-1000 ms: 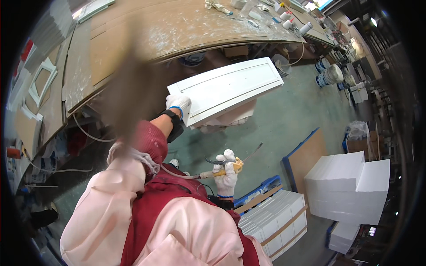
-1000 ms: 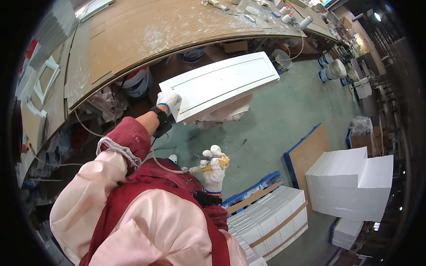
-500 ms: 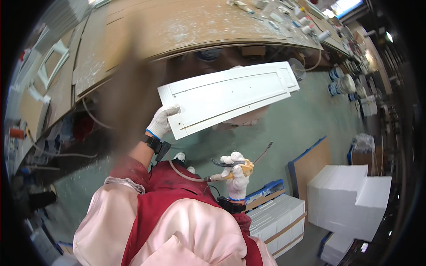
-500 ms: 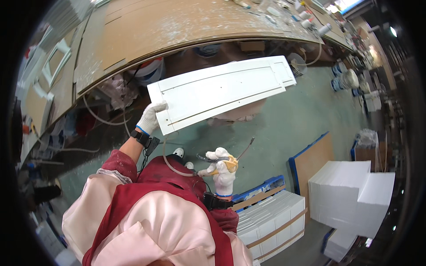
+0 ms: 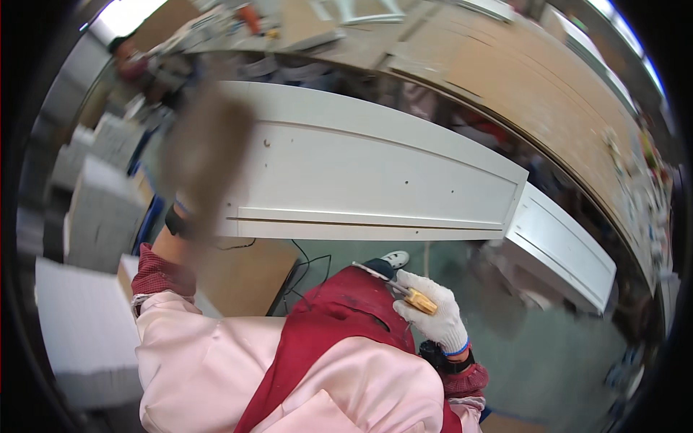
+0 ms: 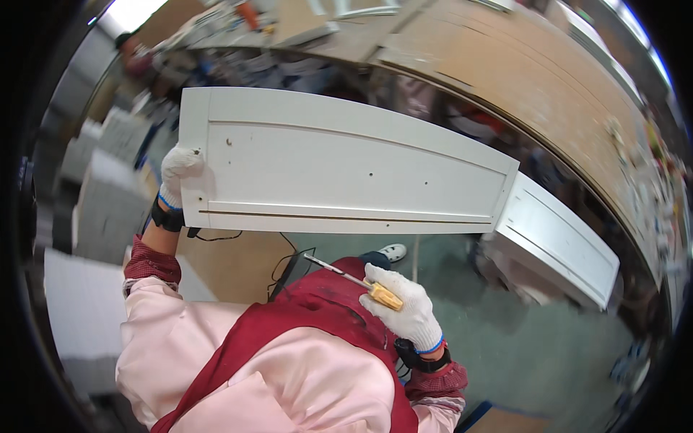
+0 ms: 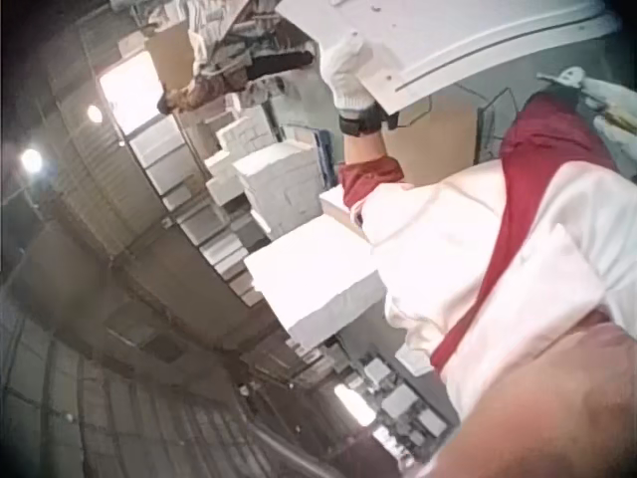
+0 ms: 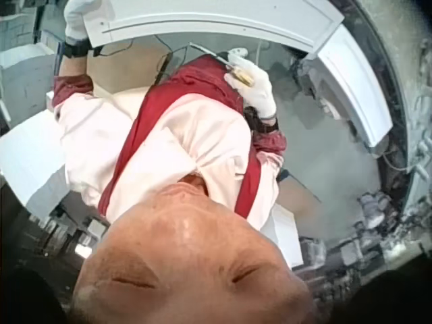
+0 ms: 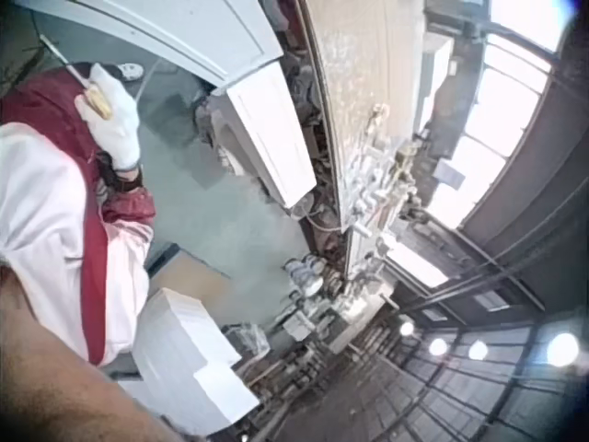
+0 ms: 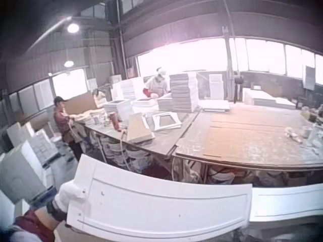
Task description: The worker picks up white panels from a stack, sprays them with a hand-held air gun, and then places them on a separate stack.
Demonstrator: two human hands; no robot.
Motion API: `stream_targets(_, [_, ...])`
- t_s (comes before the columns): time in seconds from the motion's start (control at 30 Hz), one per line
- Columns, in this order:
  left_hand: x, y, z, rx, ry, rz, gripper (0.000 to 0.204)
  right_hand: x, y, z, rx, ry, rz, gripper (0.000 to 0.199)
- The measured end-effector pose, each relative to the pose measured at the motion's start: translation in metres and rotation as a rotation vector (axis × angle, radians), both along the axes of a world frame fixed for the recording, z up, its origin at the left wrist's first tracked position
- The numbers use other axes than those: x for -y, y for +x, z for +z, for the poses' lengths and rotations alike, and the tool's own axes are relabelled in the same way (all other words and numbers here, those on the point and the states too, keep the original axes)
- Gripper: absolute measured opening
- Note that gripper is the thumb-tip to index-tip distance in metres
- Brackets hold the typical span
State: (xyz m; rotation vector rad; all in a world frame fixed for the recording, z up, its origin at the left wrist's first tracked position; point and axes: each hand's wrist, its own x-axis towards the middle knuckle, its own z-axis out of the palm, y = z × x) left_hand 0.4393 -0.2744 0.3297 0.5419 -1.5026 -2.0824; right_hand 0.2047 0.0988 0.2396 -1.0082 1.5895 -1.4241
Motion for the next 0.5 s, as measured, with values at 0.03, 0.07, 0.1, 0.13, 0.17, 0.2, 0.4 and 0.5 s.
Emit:
stream_targets(0.03, [-0.019,0.029,0.014,0.012,-0.013,0.071,0.033,0.004,0.005,0.01,-0.135,0.02,0.096,0.044])
stream_targets(0.07, [-0.038,0.052,0.024,0.078,-0.181,0.204,0.036,0.009,0.009,0.015,-0.277,0.034,0.184,0.045])
stream_targets(0.1, [-0.055,0.073,0.03,0.152,-0.342,0.33,0.04,0.011,0.015,0.012,-0.235,0.033,0.237,0.045])
stream_targets(0.13, [-0.067,0.091,0.035,0.218,-0.388,0.399,0.04,0.017,0.018,0.011,-0.23,0.019,0.294,0.045])
stream_targets(0.17, [-0.075,0.112,0.041,0.288,-0.418,0.466,0.04,0.022,0.024,0.01,-0.195,0.07,0.316,0.045])
stream_targets(0.2, [-0.085,0.134,0.042,0.354,-0.447,0.538,0.04,0.027,0.03,0.011,-0.163,0.128,0.334,0.044])
stream_targets(0.4, [-0.103,0.175,-0.005,0.491,0.003,0.636,0.033,0.082,0.081,0.007,-0.294,0.097,0.597,0.046])
stream_targets(0.5, [-0.113,0.143,-0.017,0.492,-0.113,0.586,0.038,0.101,0.098,-0.005,-0.427,0.089,0.683,0.044])
